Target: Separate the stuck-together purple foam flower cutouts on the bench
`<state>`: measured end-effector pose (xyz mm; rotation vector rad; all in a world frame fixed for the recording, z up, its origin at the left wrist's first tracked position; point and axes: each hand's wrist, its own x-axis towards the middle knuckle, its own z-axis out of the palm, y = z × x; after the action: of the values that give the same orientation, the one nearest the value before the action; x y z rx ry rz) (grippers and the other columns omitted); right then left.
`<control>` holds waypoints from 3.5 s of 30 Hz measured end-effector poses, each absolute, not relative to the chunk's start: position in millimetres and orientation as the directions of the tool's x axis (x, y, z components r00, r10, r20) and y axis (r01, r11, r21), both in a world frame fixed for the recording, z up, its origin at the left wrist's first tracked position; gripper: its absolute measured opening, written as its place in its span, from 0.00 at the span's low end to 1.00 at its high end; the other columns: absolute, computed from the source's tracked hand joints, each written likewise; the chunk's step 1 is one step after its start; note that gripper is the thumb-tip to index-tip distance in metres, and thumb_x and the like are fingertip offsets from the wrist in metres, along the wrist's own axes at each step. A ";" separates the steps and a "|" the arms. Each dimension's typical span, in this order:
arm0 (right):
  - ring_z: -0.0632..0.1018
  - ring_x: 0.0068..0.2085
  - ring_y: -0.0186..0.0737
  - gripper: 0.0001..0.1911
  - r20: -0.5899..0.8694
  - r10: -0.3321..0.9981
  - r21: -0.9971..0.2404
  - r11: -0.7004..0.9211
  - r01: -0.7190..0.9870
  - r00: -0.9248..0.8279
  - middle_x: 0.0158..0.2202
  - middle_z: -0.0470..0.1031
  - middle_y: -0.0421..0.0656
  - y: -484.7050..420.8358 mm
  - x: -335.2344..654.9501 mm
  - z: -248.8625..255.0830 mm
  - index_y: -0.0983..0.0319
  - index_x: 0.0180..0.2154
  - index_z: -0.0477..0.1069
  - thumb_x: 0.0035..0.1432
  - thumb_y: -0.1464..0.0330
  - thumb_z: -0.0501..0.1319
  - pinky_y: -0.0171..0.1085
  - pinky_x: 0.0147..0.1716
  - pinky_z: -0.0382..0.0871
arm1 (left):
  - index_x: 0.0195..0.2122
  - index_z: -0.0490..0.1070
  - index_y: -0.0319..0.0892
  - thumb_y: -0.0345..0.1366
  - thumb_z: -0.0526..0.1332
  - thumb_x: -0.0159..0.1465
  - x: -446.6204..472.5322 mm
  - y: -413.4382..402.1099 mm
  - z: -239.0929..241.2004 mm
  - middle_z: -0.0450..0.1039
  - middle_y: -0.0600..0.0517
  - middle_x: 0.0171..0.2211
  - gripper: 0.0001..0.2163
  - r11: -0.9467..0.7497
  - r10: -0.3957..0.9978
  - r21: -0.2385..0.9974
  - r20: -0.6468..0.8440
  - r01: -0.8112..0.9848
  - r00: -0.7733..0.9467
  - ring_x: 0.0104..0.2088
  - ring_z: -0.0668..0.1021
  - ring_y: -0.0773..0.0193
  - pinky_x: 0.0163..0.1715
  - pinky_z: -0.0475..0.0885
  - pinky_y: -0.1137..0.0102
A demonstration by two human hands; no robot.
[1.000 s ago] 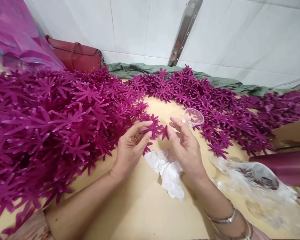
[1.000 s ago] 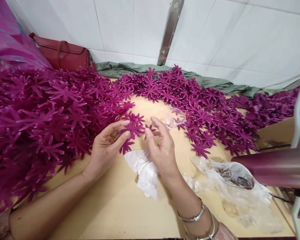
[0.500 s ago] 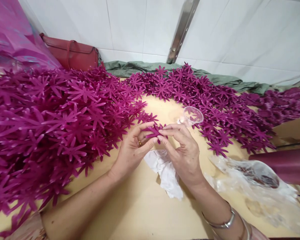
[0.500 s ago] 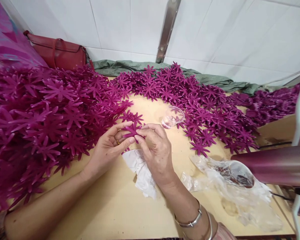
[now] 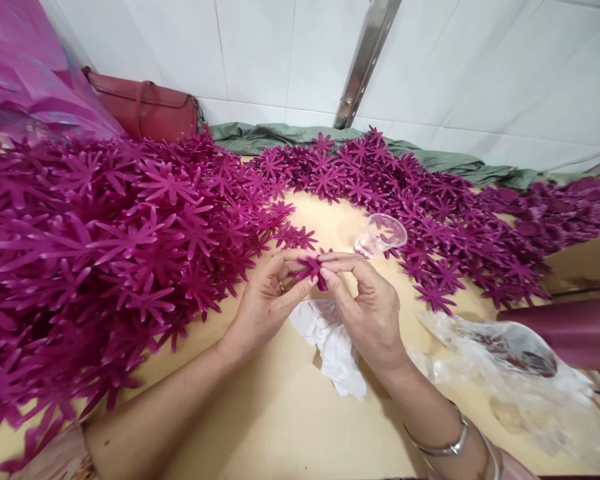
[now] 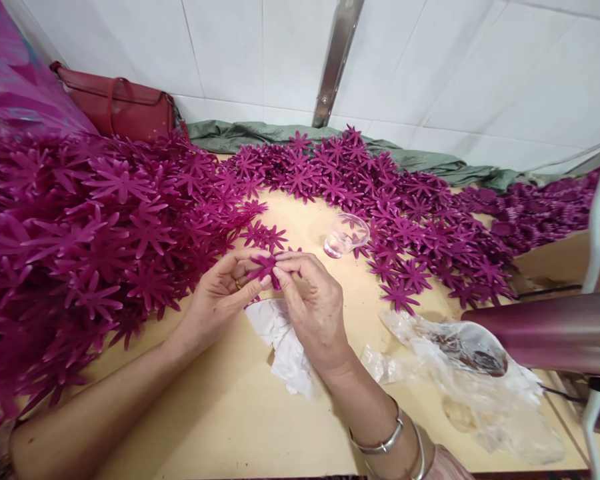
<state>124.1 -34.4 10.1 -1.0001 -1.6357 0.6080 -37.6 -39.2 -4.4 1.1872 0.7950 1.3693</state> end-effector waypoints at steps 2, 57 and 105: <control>0.80 0.49 0.42 0.03 0.478 0.878 -0.841 0.467 0.272 -0.028 0.43 0.81 0.42 -34.8 123.3 11.0 0.56 0.38 0.77 0.67 0.69 0.64 0.44 0.54 0.72 | 0.45 0.75 0.43 0.35 0.69 0.65 -37.5 -39.0 -3.4 0.78 0.51 0.40 0.08 -0.155 0.977 0.942 0.192 -0.297 0.098 0.41 0.81 0.66 0.42 0.77 0.73; 0.77 0.43 0.40 0.04 0.416 0.907 -0.900 0.400 0.170 0.064 0.38 0.76 0.41 -33.6 123.9 14.6 0.58 0.38 0.75 0.65 0.65 0.66 0.41 0.49 0.73 | 0.41 0.76 0.42 0.34 0.68 0.64 -39.5 -37.1 -1.8 0.78 0.53 0.36 0.06 -0.143 0.984 0.949 0.108 -0.280 -0.139 0.33 0.78 0.70 0.36 0.77 0.75; 0.80 0.48 0.41 0.06 0.609 0.785 -0.680 0.591 0.433 -0.115 0.44 0.79 0.43 -32.6 125.9 10.9 0.57 0.39 0.79 0.64 0.74 0.65 0.45 0.53 0.74 | 0.50 0.72 0.42 0.31 0.70 0.62 -32.9 -42.4 -0.4 0.78 0.53 0.38 0.17 -0.100 0.995 0.934 0.102 -0.344 -0.011 0.42 0.81 0.67 0.43 0.77 0.74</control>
<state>125.9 -32.6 10.9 -1.0057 -1.7458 0.4081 -32.9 -42.4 -0.4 1.0199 0.8899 1.4241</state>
